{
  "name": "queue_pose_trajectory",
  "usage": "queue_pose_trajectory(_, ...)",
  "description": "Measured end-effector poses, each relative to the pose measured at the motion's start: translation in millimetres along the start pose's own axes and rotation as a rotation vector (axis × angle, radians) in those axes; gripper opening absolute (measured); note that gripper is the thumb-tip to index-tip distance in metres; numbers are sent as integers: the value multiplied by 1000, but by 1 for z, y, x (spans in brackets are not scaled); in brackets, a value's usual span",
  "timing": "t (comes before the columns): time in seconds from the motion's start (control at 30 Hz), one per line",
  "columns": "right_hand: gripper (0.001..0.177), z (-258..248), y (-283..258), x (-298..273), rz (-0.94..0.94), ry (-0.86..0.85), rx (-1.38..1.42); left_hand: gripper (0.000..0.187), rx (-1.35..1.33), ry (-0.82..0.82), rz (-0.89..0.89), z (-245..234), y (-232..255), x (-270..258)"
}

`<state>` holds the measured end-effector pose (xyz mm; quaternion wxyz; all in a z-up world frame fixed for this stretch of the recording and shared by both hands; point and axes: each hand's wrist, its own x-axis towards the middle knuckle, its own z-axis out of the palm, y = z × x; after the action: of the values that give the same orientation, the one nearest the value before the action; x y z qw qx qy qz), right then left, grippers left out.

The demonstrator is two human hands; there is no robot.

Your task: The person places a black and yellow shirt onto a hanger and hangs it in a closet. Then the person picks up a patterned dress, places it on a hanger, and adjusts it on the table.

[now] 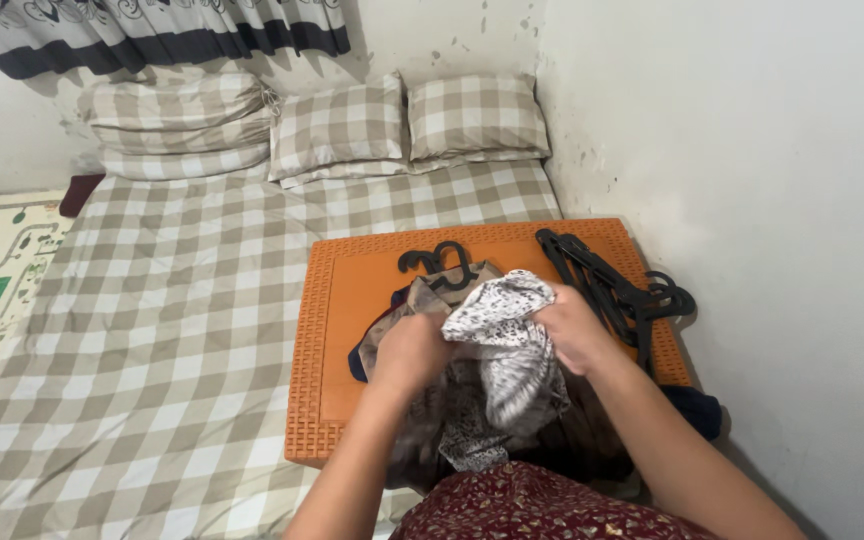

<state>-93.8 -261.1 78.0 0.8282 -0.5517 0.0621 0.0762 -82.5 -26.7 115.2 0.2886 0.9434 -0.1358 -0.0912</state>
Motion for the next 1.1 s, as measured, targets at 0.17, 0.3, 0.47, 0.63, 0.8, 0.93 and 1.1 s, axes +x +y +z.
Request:
queue_pose_trajectory(0.17, 57, 1, -1, 1, -240, -227, -817, 24, -680, 37, -148, 4, -7, 11)
queue_pose_trajectory(0.3, 34, 0, 10, 6, 108, -68, -1246, 26, -846, -62, 27, -3, 1, 15)
queue_pose_trajectory(0.47, 37, -11, 8, 10, 59, 15, -478, 39, -8, -239, -15, -8, -4, 6)
queue_pose_trajectory(0.63, 40, -2, -5, 2, 74, -46, -547, 37, -520, -116, -232, 11, -18, 22)
queue_pose_trajectory(0.8, 34, 6, -2, 0, 319, 90, -1224, 41, -1027, -223, -104, 4, -15, 23)
queue_pose_trajectory(0.93, 24, -1, 3, 7, 108, 134, -451, 39, -269, -205, -88, -5, -3, 16)
queue_pose_trajectory(1.1, 25, -2, -2, 4, 135, 108, -193, 29, -294, 111, 3, 13, -14, 18)
